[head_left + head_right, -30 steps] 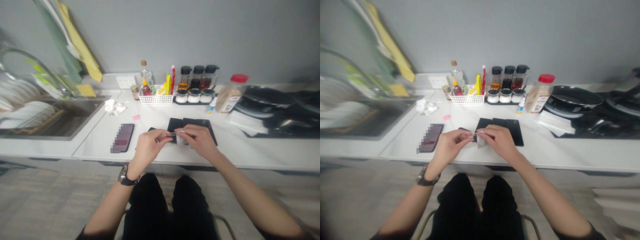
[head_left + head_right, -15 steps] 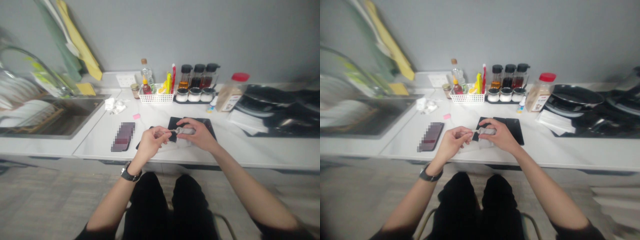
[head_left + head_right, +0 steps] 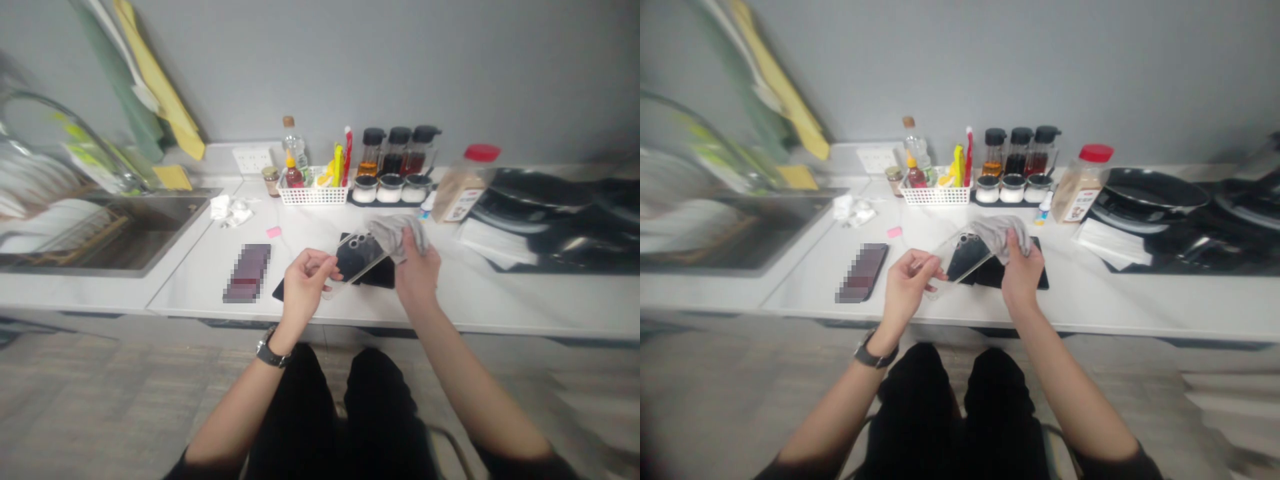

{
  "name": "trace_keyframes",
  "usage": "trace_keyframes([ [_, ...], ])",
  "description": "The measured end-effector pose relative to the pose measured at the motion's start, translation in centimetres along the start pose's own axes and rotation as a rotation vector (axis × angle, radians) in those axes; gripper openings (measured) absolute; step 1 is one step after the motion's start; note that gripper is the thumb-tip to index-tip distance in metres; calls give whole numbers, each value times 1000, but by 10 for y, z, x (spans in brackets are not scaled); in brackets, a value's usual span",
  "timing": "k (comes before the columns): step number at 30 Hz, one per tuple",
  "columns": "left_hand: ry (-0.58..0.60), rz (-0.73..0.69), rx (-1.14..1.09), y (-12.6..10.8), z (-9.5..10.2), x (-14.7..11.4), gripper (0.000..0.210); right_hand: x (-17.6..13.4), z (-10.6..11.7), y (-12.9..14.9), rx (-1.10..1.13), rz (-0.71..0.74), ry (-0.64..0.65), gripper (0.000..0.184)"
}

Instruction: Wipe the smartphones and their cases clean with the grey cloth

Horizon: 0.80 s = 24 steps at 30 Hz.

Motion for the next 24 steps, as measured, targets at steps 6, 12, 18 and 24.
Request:
trace_keyframes([
  [6, 3, 24, -203, 21, 0, 4, 50, -12, 14, 17, -384, 183, -9, 40],
  [12, 23, 3, -194, 26, -19, 1, 51, -58, -50, -4, -243, -13, 473, 42],
  [18, 26, -40, -137, 26, -27, -2, 41, -49, -52, -31, -5, -237, 413, 61],
  [24, 103, -46, -13, 31, -31, 3, 34, -44, -56, -45, -94, -352, 448, 47],
])
Point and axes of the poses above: each hand's wrist, its own x-axis towards the middle knuckle, its own z-axis out of the back of the hand, y = z × x, the point moved 10 cm from there along x, towards the middle knuckle, and after that the axes turned 2 degrees about y, right-handed, at the moved point
